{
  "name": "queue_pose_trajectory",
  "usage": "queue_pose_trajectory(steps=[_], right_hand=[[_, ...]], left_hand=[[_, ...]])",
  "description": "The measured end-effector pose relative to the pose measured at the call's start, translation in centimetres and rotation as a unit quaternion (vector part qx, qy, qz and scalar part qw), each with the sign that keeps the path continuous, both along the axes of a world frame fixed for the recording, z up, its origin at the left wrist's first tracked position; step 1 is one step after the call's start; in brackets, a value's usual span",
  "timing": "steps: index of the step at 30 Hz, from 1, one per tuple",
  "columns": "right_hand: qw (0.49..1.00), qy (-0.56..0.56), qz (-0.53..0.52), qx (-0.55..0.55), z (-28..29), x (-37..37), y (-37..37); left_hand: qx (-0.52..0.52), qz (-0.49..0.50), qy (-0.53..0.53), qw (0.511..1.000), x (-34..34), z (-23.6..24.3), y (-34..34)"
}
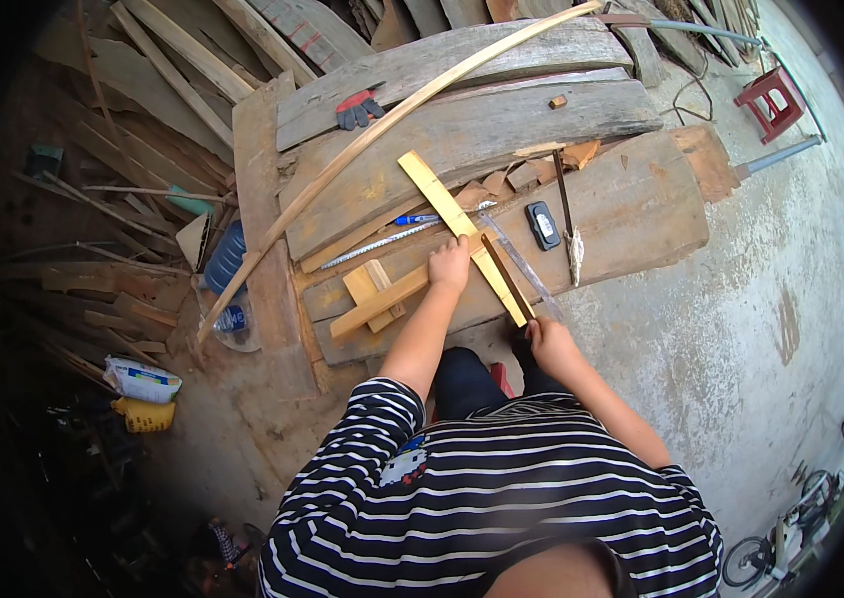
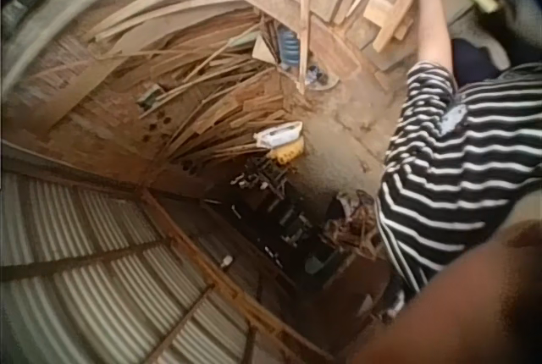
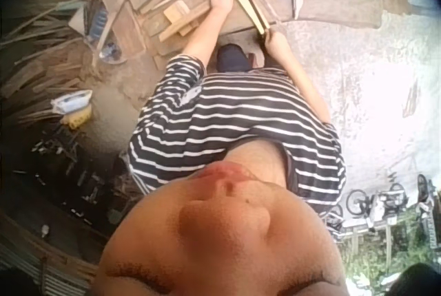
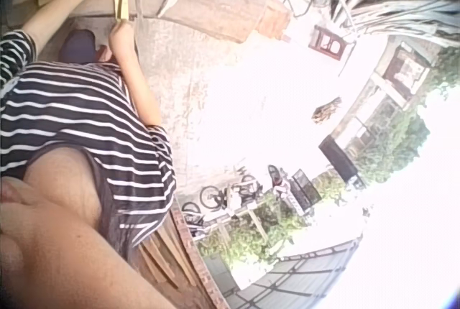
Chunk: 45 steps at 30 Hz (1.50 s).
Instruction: The person saws notches into wooden pieces using a saw blade and fits the wooden pieces together by hand.
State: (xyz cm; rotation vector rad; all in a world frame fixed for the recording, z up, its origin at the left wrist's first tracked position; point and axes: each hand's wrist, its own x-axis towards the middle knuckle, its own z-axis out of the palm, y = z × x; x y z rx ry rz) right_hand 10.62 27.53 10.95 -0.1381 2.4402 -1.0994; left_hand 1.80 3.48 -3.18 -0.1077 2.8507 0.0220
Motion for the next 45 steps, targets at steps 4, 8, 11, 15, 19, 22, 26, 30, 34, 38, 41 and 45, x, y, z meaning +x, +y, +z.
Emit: queue_pose_trajectory(steps=[4, 8, 11, 15, 19, 22, 26, 30, 34, 38, 41, 45], right_hand=[[0.995, 0.029, -0.094, -0.003, 5.9, 0.4, 4.4], [0.978, 0.036, -0.202, -0.022, 8.0, -0.5, 9.7], [0.967, 0.086, -0.233, 0.054, 7.2, -0.6, 12.6], [0.971, 0.078, -0.211, 0.075, 5.3, 0.0, 13.4], [0.988, 0.043, -0.150, 0.019, 3.9, -0.7, 10.8], [0.995, 0.052, -0.077, 0.037, 4.0, -1.8, 7.9], [0.998, 0.053, -0.007, 0.016, 4.9, -3.4, 4.8], [0.995, 0.077, 0.045, 0.033, 5.1, -5.1, 3.3], [0.993, 0.097, 0.056, 0.027, 4.5, -7.0, 2.5], [0.987, 0.128, 0.095, 0.028, 4.6, -7.9, 1.5], [0.988, 0.112, 0.107, 0.024, 5.0, -8.2, 0.6], [0.990, 0.095, 0.103, 0.024, 4.4, -7.8, -0.4]], left_hand=[[-0.024, 0.043, 0.001, 0.999, 2.3, -1.5, 1.4], [0.049, 0.049, 0.015, 0.997, 3.2, 1.4, 2.7], [0.158, 0.040, -0.001, 0.987, 2.9, 9.2, 4.1], [0.545, -0.150, 0.049, 0.823, 4.7, 26.0, 5.8], [0.616, -0.336, 0.208, 0.681, 8.5, 40.3, 7.2], [0.534, -0.354, 0.399, 0.655, 9.9, 45.1, 7.8], [0.514, -0.330, 0.421, 0.670, 11.1, 46.6, 7.5], [0.506, -0.302, 0.453, 0.669, 12.6, 46.7, 6.4], [0.508, -0.282, 0.481, 0.657, 13.3, 46.5, 6.2], [0.494, -0.279, 0.503, 0.652, 13.1, 46.5, 7.3], [0.485, -0.271, 0.525, 0.645, 13.7, 46.9, 7.2], [0.478, -0.259, 0.561, 0.624, 16.1, 47.8, 5.4]])
